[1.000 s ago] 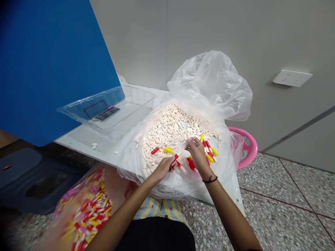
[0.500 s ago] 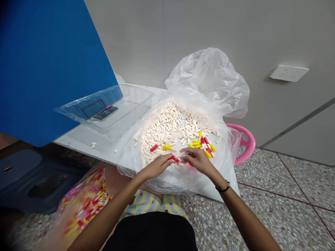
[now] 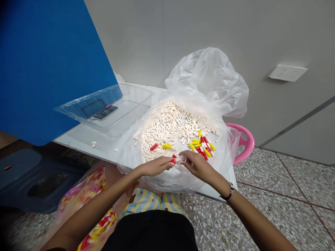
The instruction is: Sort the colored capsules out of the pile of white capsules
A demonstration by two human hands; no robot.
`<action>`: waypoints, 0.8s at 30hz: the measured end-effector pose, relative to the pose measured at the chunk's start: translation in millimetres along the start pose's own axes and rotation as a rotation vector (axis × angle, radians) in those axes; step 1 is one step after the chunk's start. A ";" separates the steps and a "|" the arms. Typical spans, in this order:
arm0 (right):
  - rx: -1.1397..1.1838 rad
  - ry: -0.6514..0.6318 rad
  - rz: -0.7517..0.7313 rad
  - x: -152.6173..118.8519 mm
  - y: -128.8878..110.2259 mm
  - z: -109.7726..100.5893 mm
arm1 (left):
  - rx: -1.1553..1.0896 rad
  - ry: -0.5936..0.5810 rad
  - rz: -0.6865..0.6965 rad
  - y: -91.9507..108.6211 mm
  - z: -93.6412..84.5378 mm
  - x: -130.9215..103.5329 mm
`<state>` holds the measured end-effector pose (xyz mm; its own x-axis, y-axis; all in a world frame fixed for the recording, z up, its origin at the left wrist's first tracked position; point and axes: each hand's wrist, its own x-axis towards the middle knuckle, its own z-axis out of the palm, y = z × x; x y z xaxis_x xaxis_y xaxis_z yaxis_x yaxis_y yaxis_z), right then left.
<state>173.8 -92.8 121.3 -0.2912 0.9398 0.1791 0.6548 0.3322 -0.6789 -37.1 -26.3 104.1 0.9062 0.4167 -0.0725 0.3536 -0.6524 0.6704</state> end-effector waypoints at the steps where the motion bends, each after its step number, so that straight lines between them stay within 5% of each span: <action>1: -0.025 -0.024 -0.045 -0.2 -1.8 -3.6 | -0.062 -0.051 0.041 1.3 -2.7 -0.6; 3: 0.005 -0.111 -0.036 -0.3 -4.3 -8.4 | -0.036 -0.080 0.055 5.9 -5.1 -1.1; 6: 0.245 -0.210 0.193 0.1 -3.8 -6.8 | 0.299 0.011 -0.082 14.3 0.7 0.6; 11: 0.598 -0.161 0.539 5.1 4.5 4.7 | 0.656 0.165 -0.103 13.6 19.2 10.8; 15: 0.440 -0.152 0.491 25.0 23.9 0.7 | 0.658 0.240 -0.172 -6.0 17.8 23.7; 18: 0.188 0.009 0.408 49.3 50.6 -6.3 | 0.667 0.272 -0.327 -27.7 3.2 28.8; 21: -0.112 0.119 0.212 74.7 75.6 -4.9 | 0.690 0.337 -0.454 -46.1 -12.8 26.3; 24: -0.330 0.047 -0.011 98.8 86.5 9.8 | 0.709 0.432 -0.500 -50.2 -18.8 22.8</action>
<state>194.8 28.0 73.3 -0.2721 0.9361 0.2231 0.8444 0.3434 -0.4113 -38.5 27.8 82.7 0.4998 0.8541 0.1441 0.8610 -0.5080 0.0248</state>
